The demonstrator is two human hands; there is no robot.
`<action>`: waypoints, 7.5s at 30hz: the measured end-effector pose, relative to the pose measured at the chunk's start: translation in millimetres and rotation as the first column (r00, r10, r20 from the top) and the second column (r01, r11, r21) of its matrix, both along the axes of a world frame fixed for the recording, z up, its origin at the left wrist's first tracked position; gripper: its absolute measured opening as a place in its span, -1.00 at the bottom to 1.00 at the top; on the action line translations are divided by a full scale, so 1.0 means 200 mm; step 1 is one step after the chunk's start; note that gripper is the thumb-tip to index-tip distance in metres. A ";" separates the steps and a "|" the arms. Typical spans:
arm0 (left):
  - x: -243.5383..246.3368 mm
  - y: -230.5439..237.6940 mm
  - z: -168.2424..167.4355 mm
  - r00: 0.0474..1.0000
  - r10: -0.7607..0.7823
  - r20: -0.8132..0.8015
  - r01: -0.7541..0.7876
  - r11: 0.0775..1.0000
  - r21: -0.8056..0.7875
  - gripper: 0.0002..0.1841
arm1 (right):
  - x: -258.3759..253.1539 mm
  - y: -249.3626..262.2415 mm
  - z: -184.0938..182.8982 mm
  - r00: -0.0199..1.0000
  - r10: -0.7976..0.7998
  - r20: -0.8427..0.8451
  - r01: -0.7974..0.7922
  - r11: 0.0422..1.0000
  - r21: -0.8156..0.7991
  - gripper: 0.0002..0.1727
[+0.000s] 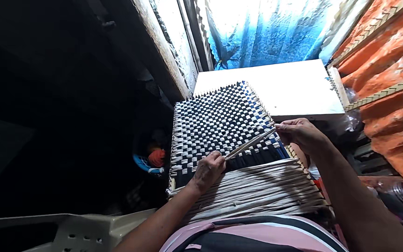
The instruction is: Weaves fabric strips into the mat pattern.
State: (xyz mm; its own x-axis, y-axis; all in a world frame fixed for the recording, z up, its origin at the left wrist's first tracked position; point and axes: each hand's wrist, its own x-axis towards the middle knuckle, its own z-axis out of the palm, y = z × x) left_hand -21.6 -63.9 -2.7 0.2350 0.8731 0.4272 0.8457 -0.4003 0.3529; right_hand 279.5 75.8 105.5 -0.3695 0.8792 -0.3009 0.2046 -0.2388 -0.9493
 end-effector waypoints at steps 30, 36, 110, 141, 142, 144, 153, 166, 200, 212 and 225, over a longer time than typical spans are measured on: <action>-0.19 0.06 0.09 0.760 0.107 0.641 0.324 0.792 -0.517 -0.84 | -0.68 -0.40 -0.37 0.988 0.017 -0.156 -0.062 0.955 -0.289 -0.89; -0.16 0.04 0.09 0.849 0.060 0.526 0.277 0.796 -0.538 -0.83 | -0.65 -0.38 -0.38 0.971 -0.027 -0.237 -0.050 0.949 -0.311 -0.81; -0.07 0.04 0.10 0.905 0.077 0.418 0.081 0.934 -0.348 -0.66 | -0.17 -0.02 0.00 0.898 -0.239 -0.370 0.127 0.945 -0.302 -0.76; -0.09 0.06 0.15 0.727 0.210 0.654 0.152 0.879 -0.451 -0.74 | -0.06 -0.02 0.02 0.949 -0.128 -0.289 0.163 0.981 0.101 -0.86; -0.10 0.07 0.16 0.719 0.208 0.664 0.194 0.856 -0.479 -0.77 | -0.06 -0.02 0.02 0.948 -0.115 -0.297 0.154 0.982 0.112 -0.86; -0.13 0.08 0.17 0.728 0.176 0.663 0.257 0.826 -0.501 -0.80 | -0.06 -0.03 0.03 0.951 -0.079 -0.300 0.127 0.982 0.141 -0.86; -0.05 0.08 0.15 0.911 0.013 0.413 0.153 0.918 -0.366 -0.70 | -0.07 -0.04 0.05 0.945 -0.085 -0.317 0.127 0.985 0.117 -0.83; -0.05 0.12 0.15 0.884 -0.028 0.468 0.297 0.806 -0.512 -0.77 | -0.08 -0.03 0.06 0.940 0.005 -0.342 0.067 0.978 0.198 -0.88; -0.17 0.09 0.20 0.209 0.596 0.775 0.138 0.767 -0.627 -0.86 | -0.79 -0.39 -0.33 0.425 0.416 0.804 -0.797 0.593 0.114 -0.64; -0.14 0.12 0.11 0.161 0.527 0.835 0.153 0.822 -0.548 -0.83 | -0.81 -0.43 -0.34 0.359 0.424 0.831 -0.781 0.625 0.019 -0.54; -0.16 0.11 0.10 0.266 0.514 0.816 0.171 0.808 -0.564 -0.87 | -0.82 -0.45 -0.37 0.392 0.394 0.831 -0.737 0.675 0.028 -0.48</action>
